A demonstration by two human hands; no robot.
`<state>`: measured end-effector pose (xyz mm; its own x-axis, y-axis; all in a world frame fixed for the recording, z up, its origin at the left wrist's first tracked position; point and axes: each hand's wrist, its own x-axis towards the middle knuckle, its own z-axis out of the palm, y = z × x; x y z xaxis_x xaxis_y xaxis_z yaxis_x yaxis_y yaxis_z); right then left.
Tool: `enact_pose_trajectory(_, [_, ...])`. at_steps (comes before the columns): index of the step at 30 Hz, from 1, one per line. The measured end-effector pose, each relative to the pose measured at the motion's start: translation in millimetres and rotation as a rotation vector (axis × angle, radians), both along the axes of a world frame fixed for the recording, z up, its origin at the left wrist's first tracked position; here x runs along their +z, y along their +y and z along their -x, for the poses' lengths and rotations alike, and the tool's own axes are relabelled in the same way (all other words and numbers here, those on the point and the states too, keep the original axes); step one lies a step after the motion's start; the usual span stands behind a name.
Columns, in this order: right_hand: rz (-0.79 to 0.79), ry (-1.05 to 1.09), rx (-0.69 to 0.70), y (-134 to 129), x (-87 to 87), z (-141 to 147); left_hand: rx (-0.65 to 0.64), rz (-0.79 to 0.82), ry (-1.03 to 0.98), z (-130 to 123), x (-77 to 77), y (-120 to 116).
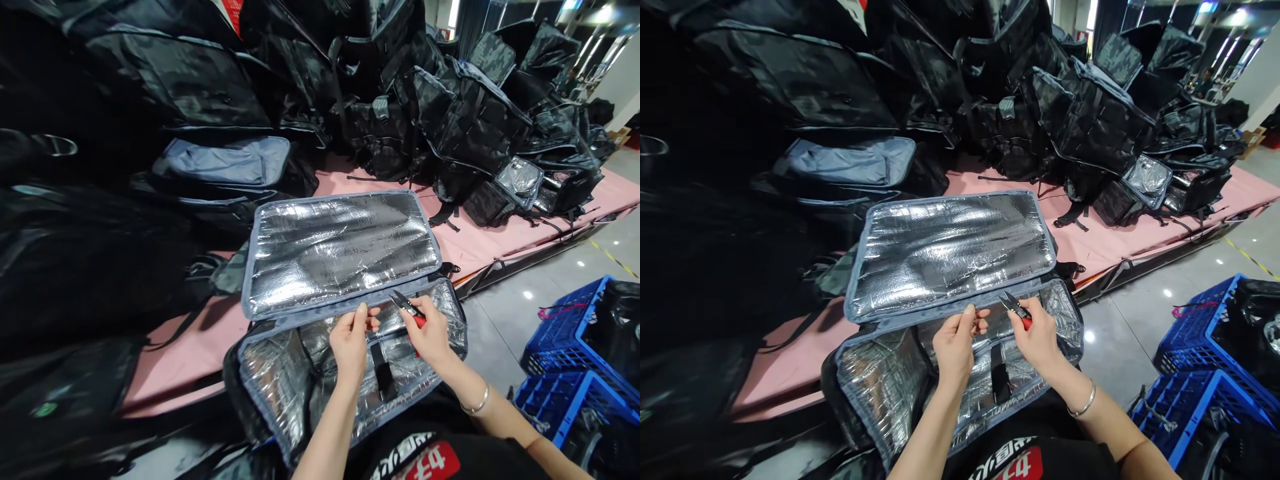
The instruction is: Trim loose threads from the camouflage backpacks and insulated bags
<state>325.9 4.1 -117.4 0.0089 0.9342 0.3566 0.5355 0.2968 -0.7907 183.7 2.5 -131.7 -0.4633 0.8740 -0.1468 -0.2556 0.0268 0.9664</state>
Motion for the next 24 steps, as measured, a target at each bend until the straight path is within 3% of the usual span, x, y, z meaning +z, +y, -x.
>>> enact_pose_trajectory(8, [-0.224,-0.081,0.006,0.7,-15.9,6.9,0.024,-0.003,-0.023,-0.4,-0.2,1.6])
enact_pose_trajectory(13, [-0.152,-0.017,0.053,0.7,-14.6,1.2,0.017,0.000,-0.029,0.2,-2.8,1.5])
enact_pose_trajectory(17, [-0.070,-0.092,0.144,-0.4,-8.3,-0.8,0.017,0.000,-0.055,-0.5,-2.3,0.8])
enact_pose_trajectory(24, [-0.085,-0.106,0.225,3.5,-4.0,10.4,-0.007,-0.008,-0.068,0.7,0.5,-2.2])
